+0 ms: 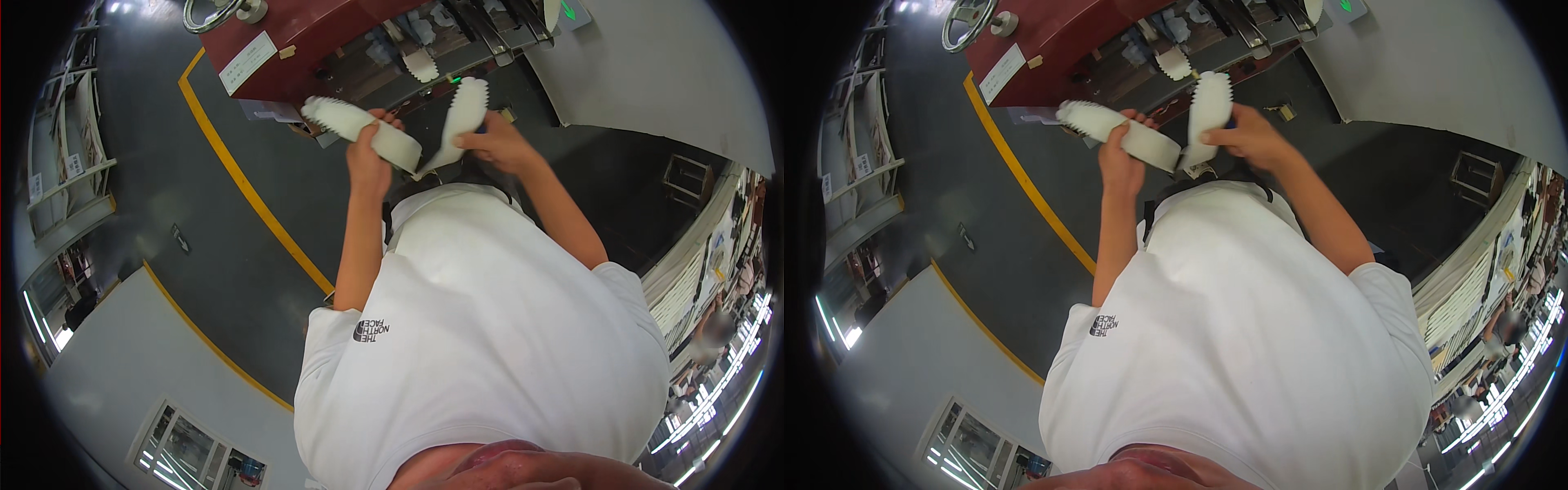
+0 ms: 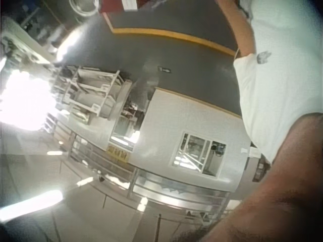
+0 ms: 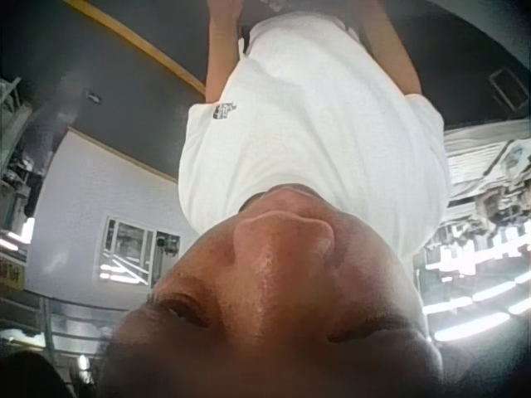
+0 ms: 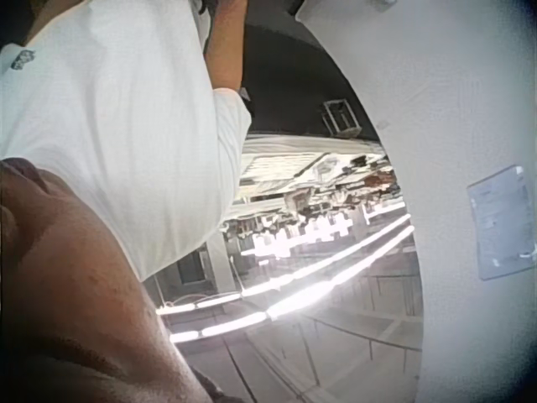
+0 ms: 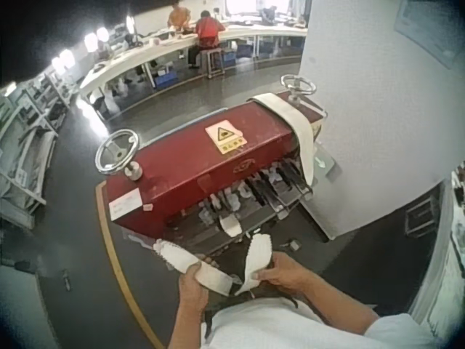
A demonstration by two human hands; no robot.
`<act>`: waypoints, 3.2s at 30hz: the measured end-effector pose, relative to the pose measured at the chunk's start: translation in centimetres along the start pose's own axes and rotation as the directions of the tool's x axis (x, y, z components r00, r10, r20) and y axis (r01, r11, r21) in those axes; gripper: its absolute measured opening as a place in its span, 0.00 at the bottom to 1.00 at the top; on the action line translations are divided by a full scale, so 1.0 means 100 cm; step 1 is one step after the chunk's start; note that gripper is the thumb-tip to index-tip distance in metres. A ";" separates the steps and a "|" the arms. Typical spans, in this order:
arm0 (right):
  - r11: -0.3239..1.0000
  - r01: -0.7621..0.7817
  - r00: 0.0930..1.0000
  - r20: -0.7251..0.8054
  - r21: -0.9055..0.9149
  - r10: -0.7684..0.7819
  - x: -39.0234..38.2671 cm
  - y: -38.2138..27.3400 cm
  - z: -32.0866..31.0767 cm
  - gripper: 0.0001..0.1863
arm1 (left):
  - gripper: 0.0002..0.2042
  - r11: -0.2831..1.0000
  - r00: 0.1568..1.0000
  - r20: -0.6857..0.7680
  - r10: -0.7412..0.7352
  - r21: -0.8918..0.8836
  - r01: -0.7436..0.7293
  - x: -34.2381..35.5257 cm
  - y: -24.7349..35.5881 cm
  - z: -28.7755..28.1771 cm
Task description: Using a hydraulic or mechanical press to process white leather components in a workshop environment.
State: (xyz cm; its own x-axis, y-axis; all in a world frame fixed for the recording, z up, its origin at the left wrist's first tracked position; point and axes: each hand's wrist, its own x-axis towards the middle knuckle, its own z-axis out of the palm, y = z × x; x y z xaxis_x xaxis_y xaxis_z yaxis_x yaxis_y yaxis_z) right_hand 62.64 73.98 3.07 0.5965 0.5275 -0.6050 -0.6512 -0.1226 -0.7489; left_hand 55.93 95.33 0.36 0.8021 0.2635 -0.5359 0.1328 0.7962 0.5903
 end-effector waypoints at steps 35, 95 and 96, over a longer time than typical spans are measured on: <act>0.982 -0.017 0.980 -0.197 -0.187 -0.021 0.073 -0.049 -0.001 0.14 | 0.13 0.889 0.993 -0.085 -0.087 0.442 0.116 0.064 -0.005 0.056; -0.045 -0.034 0.890 -0.010 -0.998 -0.456 0.098 -0.109 0.053 0.09 | 0.10 0.829 0.985 -0.025 0.173 0.544 -0.132 0.066 -0.027 0.037; -0.032 -0.033 0.887 -0.015 -0.999 -0.461 0.098 -0.109 0.053 0.09 | 0.10 0.828 0.984 -0.016 0.179 0.543 -0.142 0.066 -0.028 0.037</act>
State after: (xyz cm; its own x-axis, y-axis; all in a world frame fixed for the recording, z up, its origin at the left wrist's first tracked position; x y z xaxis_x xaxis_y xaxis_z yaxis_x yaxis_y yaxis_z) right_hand 73.10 84.95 6.72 0.8362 0.5123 -0.1957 0.4699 -0.8533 -0.2259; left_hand 63.04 92.80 -2.64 0.8035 0.4106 -0.4311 0.3121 0.3261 0.8923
